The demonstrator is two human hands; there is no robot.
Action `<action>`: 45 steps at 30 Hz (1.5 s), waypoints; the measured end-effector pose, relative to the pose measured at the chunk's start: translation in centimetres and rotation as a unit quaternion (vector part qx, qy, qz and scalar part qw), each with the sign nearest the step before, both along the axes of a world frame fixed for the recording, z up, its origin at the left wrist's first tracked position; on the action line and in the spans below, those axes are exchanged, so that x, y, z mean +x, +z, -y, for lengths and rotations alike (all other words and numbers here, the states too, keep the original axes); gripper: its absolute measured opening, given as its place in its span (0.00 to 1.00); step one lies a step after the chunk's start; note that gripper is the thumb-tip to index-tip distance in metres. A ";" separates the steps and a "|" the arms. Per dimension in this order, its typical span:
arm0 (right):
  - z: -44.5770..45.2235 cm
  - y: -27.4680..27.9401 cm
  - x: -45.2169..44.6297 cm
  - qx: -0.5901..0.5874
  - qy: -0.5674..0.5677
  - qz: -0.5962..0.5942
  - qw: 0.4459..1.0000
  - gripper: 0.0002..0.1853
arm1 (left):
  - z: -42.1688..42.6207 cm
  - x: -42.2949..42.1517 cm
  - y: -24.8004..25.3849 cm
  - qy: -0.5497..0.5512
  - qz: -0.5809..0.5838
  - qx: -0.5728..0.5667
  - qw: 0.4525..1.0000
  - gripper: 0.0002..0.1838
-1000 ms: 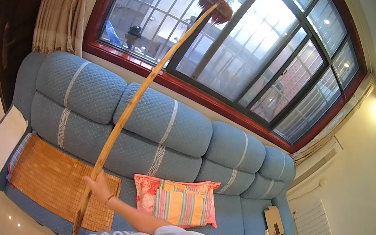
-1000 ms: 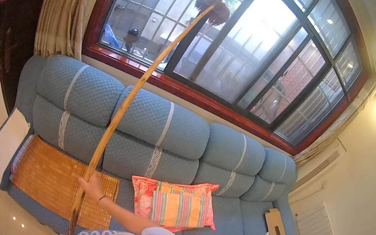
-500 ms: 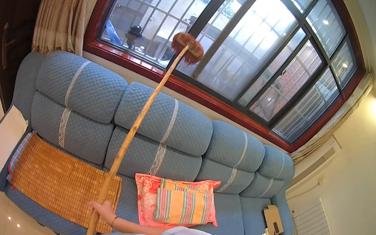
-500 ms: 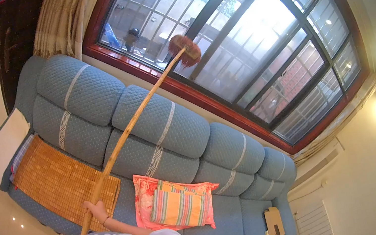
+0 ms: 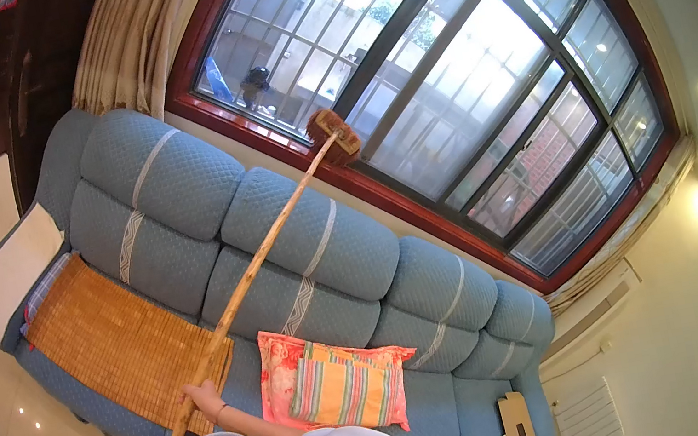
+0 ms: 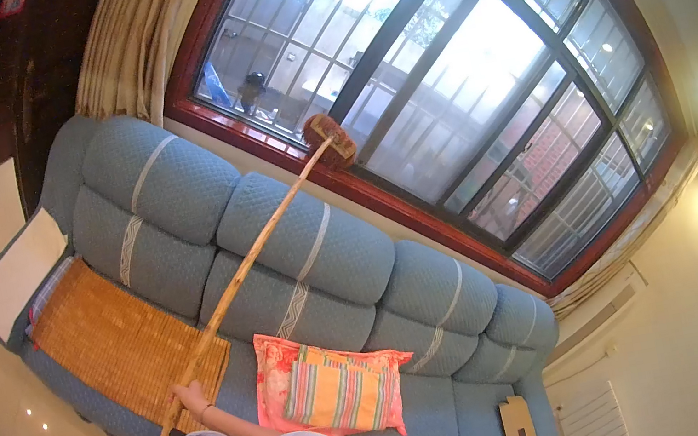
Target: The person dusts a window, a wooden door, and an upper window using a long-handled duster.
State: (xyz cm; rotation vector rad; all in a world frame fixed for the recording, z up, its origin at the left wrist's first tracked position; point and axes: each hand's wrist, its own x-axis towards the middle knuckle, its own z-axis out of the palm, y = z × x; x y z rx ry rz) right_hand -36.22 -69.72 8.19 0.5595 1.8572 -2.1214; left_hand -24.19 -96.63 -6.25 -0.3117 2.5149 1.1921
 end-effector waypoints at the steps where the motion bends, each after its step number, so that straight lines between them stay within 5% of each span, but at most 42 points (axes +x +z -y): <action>1: -0.5 -0.2 -0.6 0.000 0.000 -0.004 1.000 0.12 | -0.1 0.0 0.0 0.000 -0.002 0.000 1.000 0.14; 4: -2.5 1.4 -2.3 -0.002 -0.009 -0.035 0.999 0.11 | -0.8 -0.3 0.1 -0.001 -0.008 -0.004 1.000 0.14; 8: -6.4 6.9 -7.6 0.033 -0.075 -0.262 0.962 0.07 | -2.5 -1.6 0.5 -0.012 -0.026 0.010 1.000 0.14; 10: -8.3 12.8 -9.6 0.007 -0.071 -0.274 0.959 0.17 | -3.9 -3.1 0.9 -0.021 -0.046 0.031 0.998 0.14; 13: -11.9 19.7 -14.3 0.067 -0.080 -0.372 0.922 0.18 | -7.5 -6.6 3.4 -0.042 -0.096 0.100 0.989 0.14; 16: -15.4 27.3 -18.1 0.044 -0.120 -0.425 0.896 0.20 | -13.0 -11.7 9.8 -0.058 -0.152 0.194 0.967 0.14; 21: -22.8 37.6 -23.0 0.170 -0.173 -0.479 0.844 0.19 | -21.6 -14.2 25.8 -0.048 -0.067 0.267 0.960 0.10; 23: -24.9 39.2 -23.4 0.167 -0.151 -0.481 0.847 0.18 | -23.0 -15.0 25.7 -0.060 -0.096 0.252 0.961 0.11; 31: -24.1 32.4 -23.3 0.236 -0.174 -0.436 0.850 0.21 | -21.2 -13.0 20.2 -0.070 -0.078 0.253 0.962 0.13; 33: -23.5 28.0 -23.8 0.366 -0.167 -0.479 0.780 0.24 | -19.4 -11.9 18.6 -0.054 -0.093 0.178 0.978 0.13; 35: -21.8 24.6 -23.2 0.335 -0.166 -0.447 0.812 0.26 | -16.4 -12.5 9.5 -0.043 -0.065 0.173 0.982 0.13; 45: -12.6 12.3 -14.2 0.269 -0.147 -0.334 0.891 0.27 | -6.5 -4.0 4.3 -0.007 -0.041 0.051 0.998 0.15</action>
